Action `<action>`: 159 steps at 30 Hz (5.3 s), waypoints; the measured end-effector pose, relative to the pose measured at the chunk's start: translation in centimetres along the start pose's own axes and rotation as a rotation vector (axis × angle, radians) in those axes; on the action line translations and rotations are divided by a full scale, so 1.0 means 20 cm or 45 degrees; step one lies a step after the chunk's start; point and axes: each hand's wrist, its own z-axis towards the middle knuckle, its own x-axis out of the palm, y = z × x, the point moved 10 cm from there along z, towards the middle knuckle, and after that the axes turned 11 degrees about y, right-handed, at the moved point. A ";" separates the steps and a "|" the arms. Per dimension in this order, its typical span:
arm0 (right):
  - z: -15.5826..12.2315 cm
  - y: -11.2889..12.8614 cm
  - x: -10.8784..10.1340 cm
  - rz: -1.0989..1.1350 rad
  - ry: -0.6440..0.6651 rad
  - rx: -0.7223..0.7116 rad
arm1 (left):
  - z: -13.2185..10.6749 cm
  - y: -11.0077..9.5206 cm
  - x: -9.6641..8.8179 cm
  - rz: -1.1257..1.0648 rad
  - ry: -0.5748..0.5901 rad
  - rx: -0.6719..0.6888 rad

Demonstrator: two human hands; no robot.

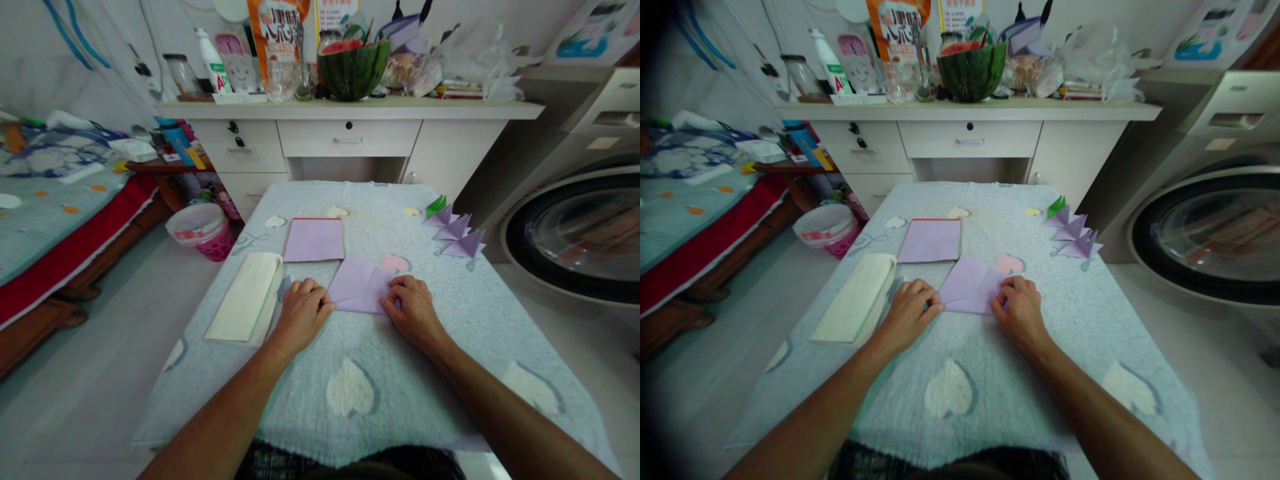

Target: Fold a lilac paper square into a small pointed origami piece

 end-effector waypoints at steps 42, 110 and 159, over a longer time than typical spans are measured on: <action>-0.08 0.02 -0.05 0.171 -0.071 -0.017 | 0.01 0.00 0.00 0.030 0.014 0.020; -0.05 0.00 0.01 -0.041 0.030 0.053 | 0.01 -0.08 0.05 0.089 0.118 0.133; -0.08 0.29 0.09 -0.247 0.277 -0.556 | -0.01 -0.05 0.01 0.079 0.026 0.075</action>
